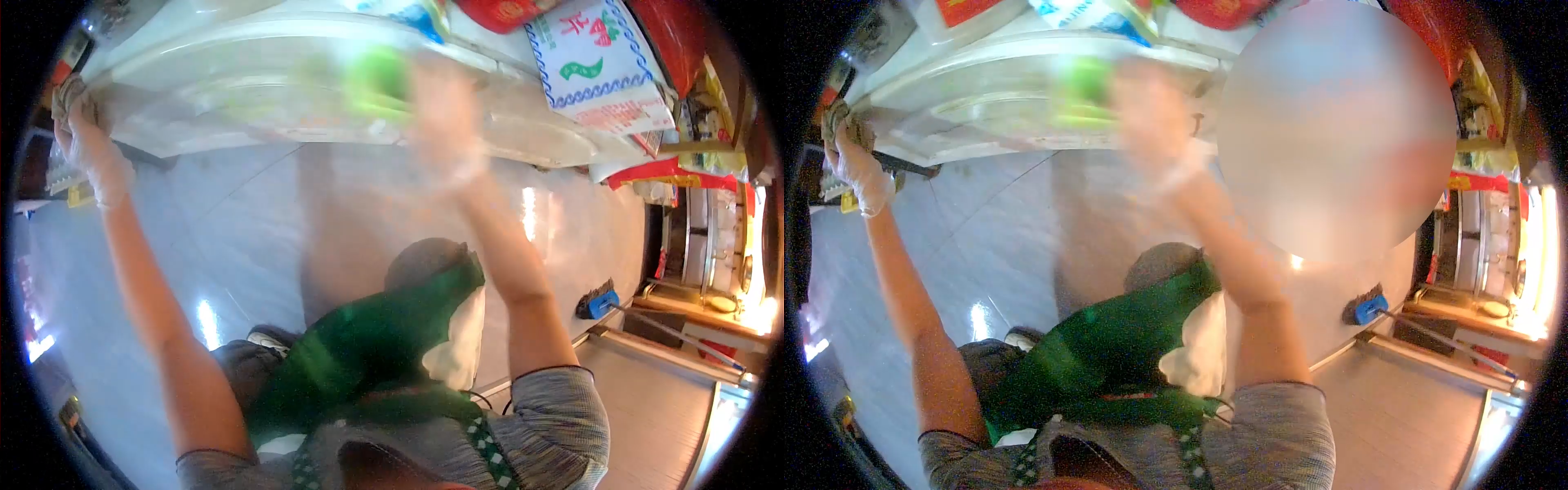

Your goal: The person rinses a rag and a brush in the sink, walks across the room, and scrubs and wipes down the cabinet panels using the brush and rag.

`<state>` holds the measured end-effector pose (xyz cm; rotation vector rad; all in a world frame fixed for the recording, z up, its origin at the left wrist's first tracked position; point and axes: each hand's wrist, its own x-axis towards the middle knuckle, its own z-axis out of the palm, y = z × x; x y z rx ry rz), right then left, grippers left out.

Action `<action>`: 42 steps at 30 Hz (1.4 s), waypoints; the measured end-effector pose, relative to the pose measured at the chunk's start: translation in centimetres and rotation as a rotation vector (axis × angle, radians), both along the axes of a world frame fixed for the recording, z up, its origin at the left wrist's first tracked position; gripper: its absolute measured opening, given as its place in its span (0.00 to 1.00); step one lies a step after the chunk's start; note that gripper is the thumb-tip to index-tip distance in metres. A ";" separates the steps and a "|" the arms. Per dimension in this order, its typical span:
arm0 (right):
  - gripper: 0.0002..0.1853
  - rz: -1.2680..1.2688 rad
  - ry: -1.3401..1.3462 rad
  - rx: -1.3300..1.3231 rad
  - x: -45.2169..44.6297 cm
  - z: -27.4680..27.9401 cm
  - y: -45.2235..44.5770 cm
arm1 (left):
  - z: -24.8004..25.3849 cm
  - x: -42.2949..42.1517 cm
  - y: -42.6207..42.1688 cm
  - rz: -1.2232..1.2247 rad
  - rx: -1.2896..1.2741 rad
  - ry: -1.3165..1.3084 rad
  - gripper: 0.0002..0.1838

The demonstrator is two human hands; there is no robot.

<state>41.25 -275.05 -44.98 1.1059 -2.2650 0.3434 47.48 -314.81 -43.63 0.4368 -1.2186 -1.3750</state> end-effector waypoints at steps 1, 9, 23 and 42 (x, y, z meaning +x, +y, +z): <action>0.23 -0.037 0.224 0.107 -1.3 -0.4 5.0 | -0.5 -0.1 -1.5 0.008 -0.007 0.012 0.19; 0.17 0.043 0.263 -0.023 -0.6 -1.0 -4.3 | -0.7 -0.7 -0.5 0.066 0.046 0.010 0.24; 0.29 -0.164 -0.029 -0.113 1.2 3.6 3.7 | -5.7 -2.7 6.8 -0.341 -0.095 0.156 0.16; 0.32 -0.072 0.033 -0.049 1.9 1.1 -10.2 | -1.9 -2.2 -0.4 0.639 -0.711 -0.210 0.14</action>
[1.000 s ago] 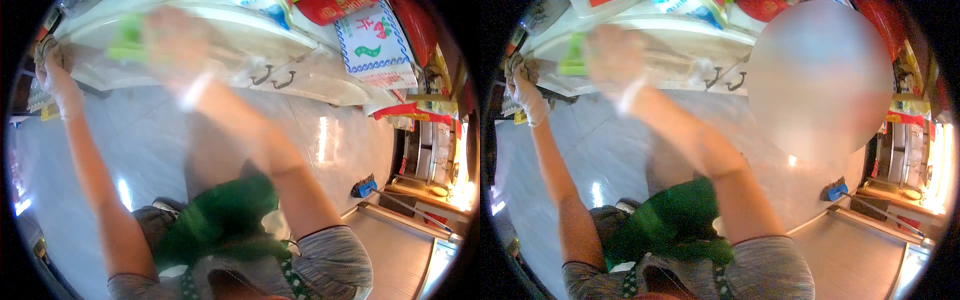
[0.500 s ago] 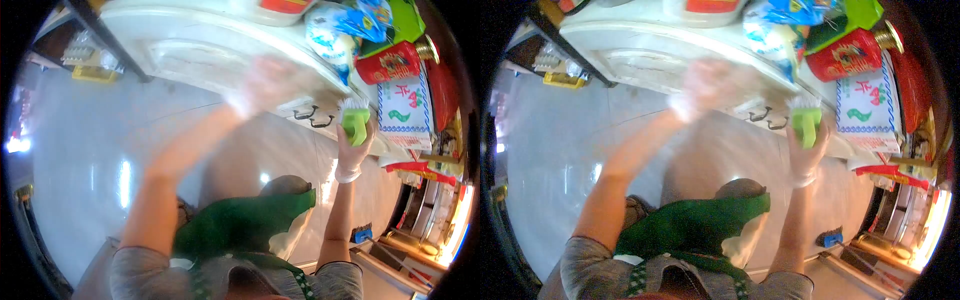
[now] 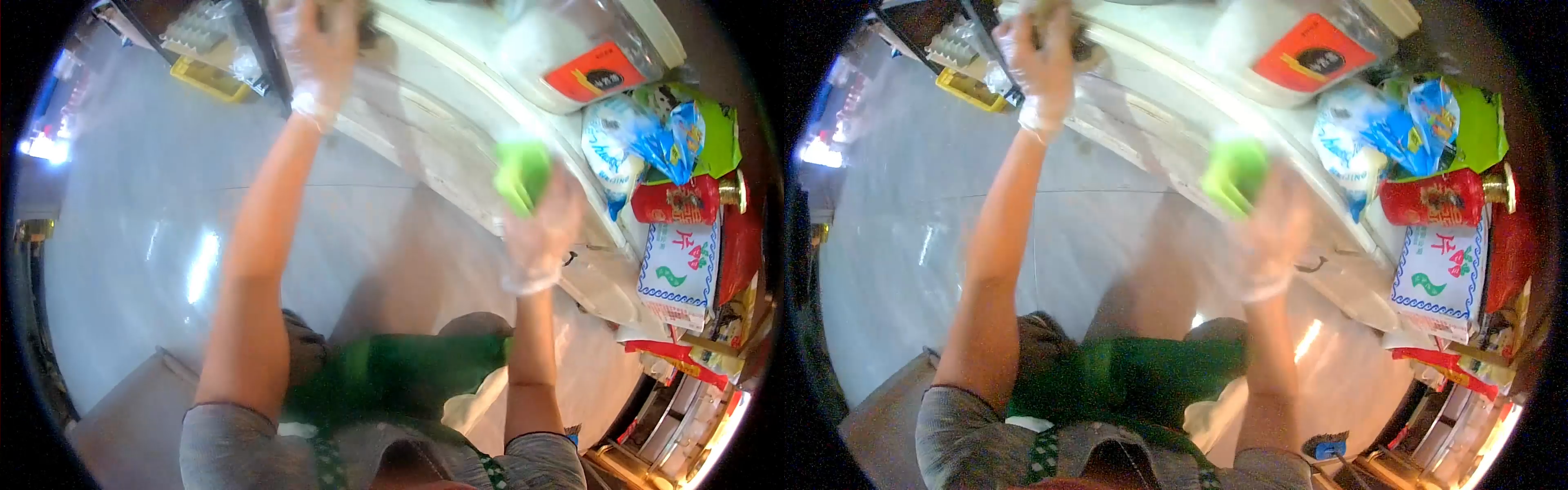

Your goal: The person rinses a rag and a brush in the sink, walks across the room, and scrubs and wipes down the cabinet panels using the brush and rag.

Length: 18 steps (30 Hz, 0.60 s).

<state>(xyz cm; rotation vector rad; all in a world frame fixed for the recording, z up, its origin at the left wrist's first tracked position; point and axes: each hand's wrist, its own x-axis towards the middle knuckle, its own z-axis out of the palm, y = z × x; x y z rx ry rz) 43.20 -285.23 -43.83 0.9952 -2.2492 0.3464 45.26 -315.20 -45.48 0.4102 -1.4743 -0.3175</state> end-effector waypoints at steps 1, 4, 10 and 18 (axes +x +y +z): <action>0.30 -0.042 -0.215 0.114 0.9 2.4 -3.9 | -0.4 1.0 -0.1 -0.113 -0.051 -0.123 0.18; 0.30 0.126 -0.085 0.130 1.5 4.3 -9.9 | -0.6 6.8 1.1 -0.391 -0.017 -0.454 0.24; 0.30 -0.029 -0.139 0.240 1.5 6.9 -3.7 | -13.6 25.8 -6.7 -0.441 0.952 -0.428 0.21; 0.30 0.246 0.268 0.051 2.1 1.0 -22.4 | -29.6 35.3 -5.8 0.067 1.082 -0.937 0.19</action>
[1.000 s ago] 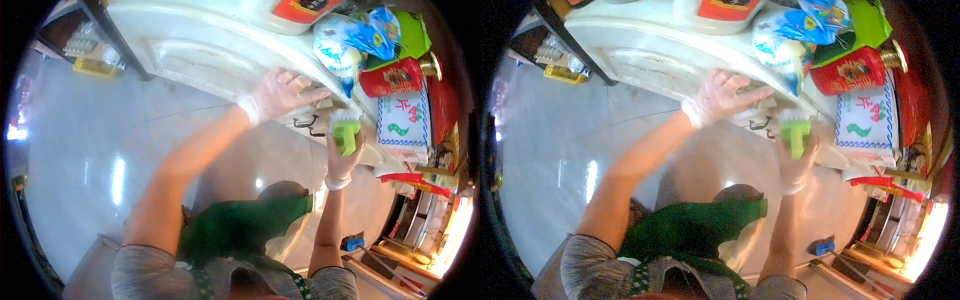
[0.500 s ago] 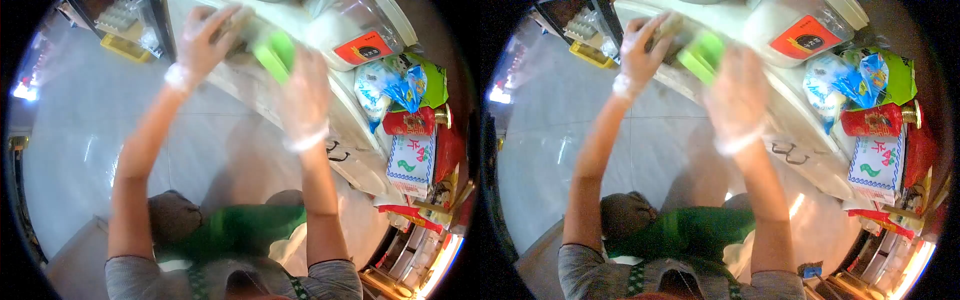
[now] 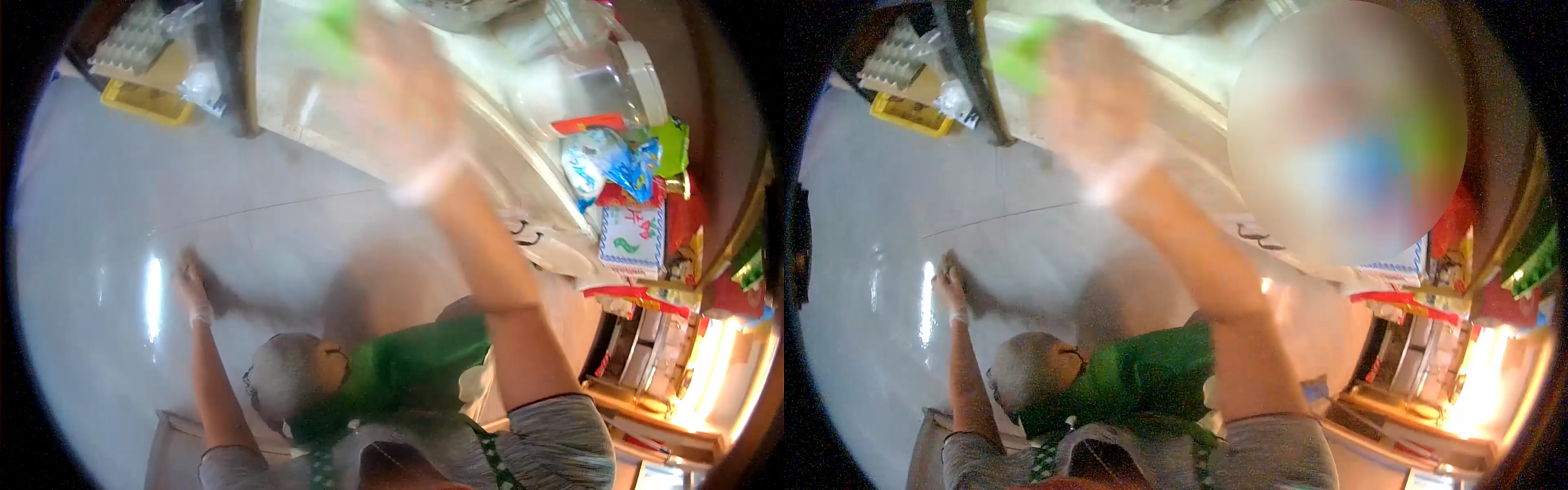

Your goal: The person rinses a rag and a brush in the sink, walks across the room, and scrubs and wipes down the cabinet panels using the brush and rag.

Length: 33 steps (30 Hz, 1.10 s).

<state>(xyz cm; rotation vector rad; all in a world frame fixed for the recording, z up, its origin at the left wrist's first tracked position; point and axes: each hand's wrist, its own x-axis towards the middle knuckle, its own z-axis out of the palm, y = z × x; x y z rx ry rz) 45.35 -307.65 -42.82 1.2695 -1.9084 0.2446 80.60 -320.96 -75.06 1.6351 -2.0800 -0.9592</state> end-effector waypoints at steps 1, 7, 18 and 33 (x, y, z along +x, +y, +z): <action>0.22 -0.077 -0.068 0.085 1.7 1.8 -3.9 | 1.1 -0.6 0.7 -0.024 -0.093 -0.083 0.20; 0.23 0.017 -0.105 0.493 -0.3 5.9 8.5 | -1.6 1.5 -0.7 -0.084 -0.044 -0.195 0.24; 0.27 -0.223 0.157 0.306 3.1 -3.7 -5.7 | -2.1 1.7 -0.5 -0.004 -0.151 -0.295 0.22; 0.18 0.519 0.142 0.599 0.5 -11.6 -11.6 | -0.7 2.1 -1.1 0.023 -0.079 -0.178 0.20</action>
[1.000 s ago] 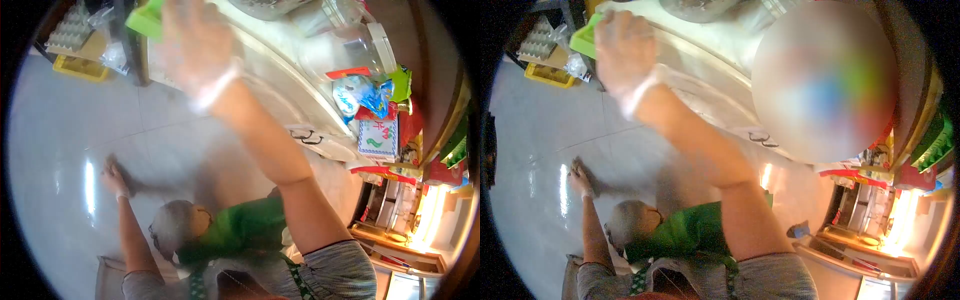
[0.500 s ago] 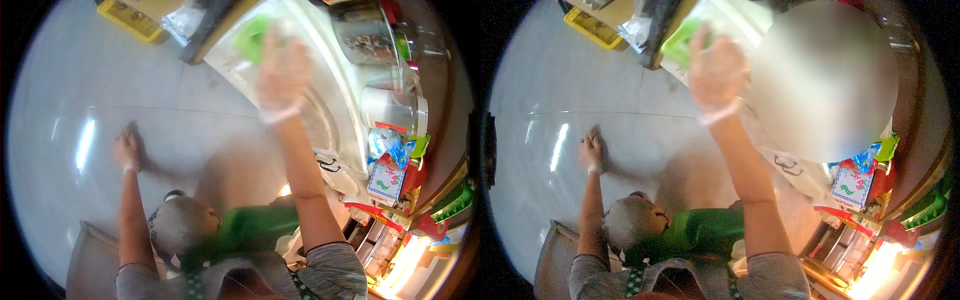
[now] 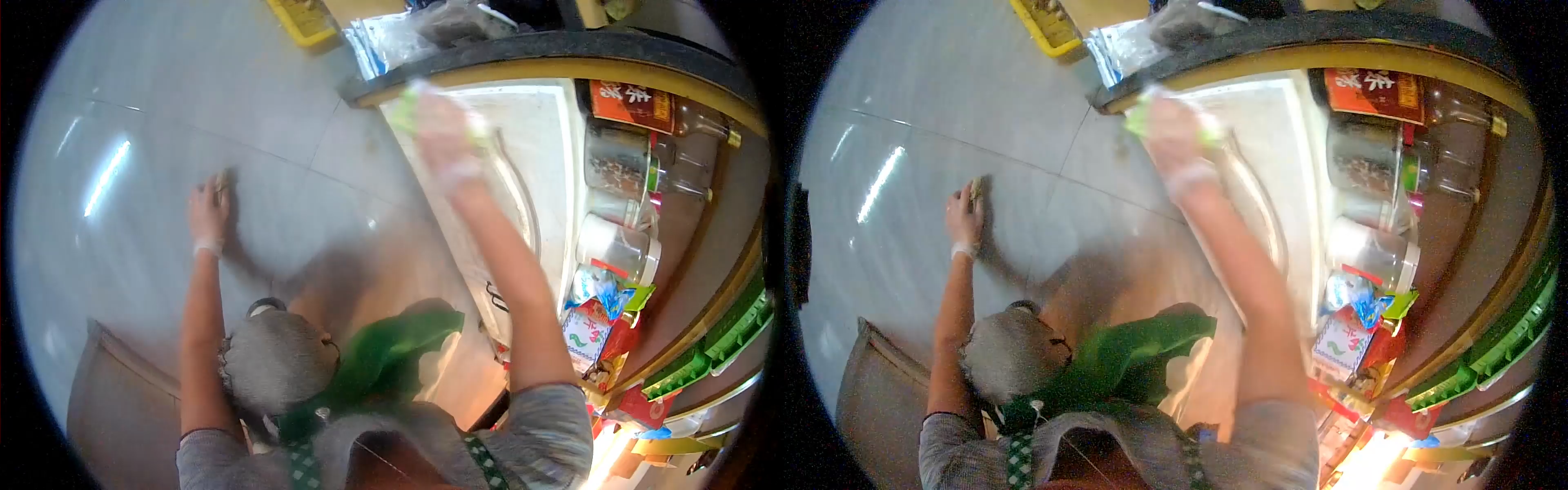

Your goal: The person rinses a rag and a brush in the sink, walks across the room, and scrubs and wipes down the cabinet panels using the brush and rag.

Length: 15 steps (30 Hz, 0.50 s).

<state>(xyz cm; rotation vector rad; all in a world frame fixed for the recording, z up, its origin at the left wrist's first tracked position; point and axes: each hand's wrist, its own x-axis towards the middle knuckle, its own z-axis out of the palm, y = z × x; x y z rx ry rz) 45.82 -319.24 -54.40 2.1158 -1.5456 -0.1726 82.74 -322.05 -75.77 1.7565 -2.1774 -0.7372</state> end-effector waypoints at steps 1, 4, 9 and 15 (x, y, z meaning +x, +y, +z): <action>0.14 -0.078 0.154 0.040 -0.5 -7.4 -0.2 | -0.5 0.1 0.6 -0.028 -0.019 0.004 0.20; 0.14 -0.339 0.088 0.249 1.2 -10.0 -1.0 | -1.3 0.6 -1.2 -0.050 -0.126 0.044 0.19; 0.16 -0.226 0.128 0.102 2.2 14.0 2.8 | -1.4 0.0 -0.4 -0.023 -0.046 0.140 0.19; 0.12 -0.195 0.143 0.141 0.1 -0.7 0.6 | -1.7 0.5 -0.3 0.020 -0.075 -0.026 0.20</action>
